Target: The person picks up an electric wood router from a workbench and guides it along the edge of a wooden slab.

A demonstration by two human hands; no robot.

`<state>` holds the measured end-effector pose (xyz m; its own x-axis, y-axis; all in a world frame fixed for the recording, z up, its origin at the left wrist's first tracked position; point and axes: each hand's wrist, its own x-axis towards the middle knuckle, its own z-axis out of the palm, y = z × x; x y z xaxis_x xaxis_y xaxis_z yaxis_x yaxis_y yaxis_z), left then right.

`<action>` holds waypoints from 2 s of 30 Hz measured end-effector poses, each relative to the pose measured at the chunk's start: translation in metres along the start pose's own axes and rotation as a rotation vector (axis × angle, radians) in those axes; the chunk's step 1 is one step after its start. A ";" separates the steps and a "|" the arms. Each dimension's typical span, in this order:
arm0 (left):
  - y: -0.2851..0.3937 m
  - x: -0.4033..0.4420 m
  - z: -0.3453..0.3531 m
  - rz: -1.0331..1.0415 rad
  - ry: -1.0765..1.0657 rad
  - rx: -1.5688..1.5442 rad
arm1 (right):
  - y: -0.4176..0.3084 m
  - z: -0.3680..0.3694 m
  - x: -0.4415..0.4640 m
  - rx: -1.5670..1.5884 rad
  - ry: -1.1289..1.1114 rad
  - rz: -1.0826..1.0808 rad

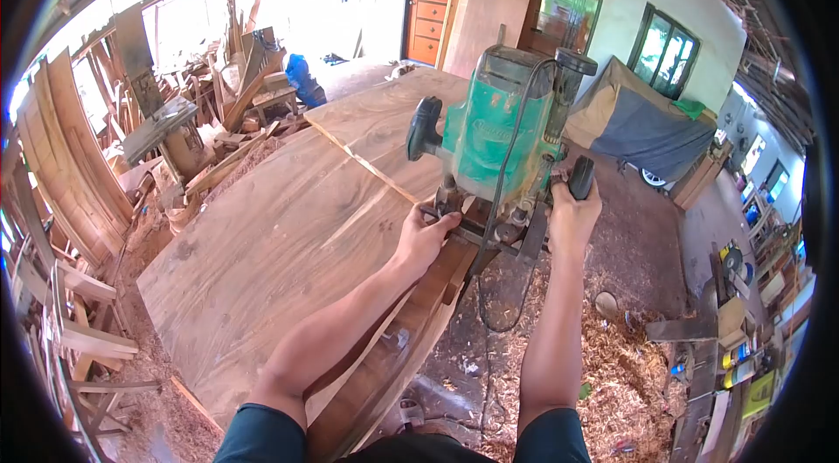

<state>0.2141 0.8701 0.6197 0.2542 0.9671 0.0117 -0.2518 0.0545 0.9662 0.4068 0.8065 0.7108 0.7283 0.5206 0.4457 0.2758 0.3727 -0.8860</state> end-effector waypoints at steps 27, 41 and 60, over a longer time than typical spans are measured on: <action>0.018 -0.051 -0.021 -0.039 0.021 0.025 | -0.020 -0.007 -0.044 -0.011 0.011 -0.007; 0.015 -0.067 -0.034 -0.029 0.042 0.023 | -0.040 -0.009 -0.068 -0.002 0.001 0.006; 0.030 -0.132 -0.064 -0.077 0.018 -0.036 | -0.072 -0.015 -0.129 0.053 0.043 0.018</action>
<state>0.1129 0.7602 0.6309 0.2577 0.9639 -0.0667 -0.2653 0.1370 0.9544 0.3029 0.7010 0.7154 0.7596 0.4941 0.4230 0.2301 0.4042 -0.8852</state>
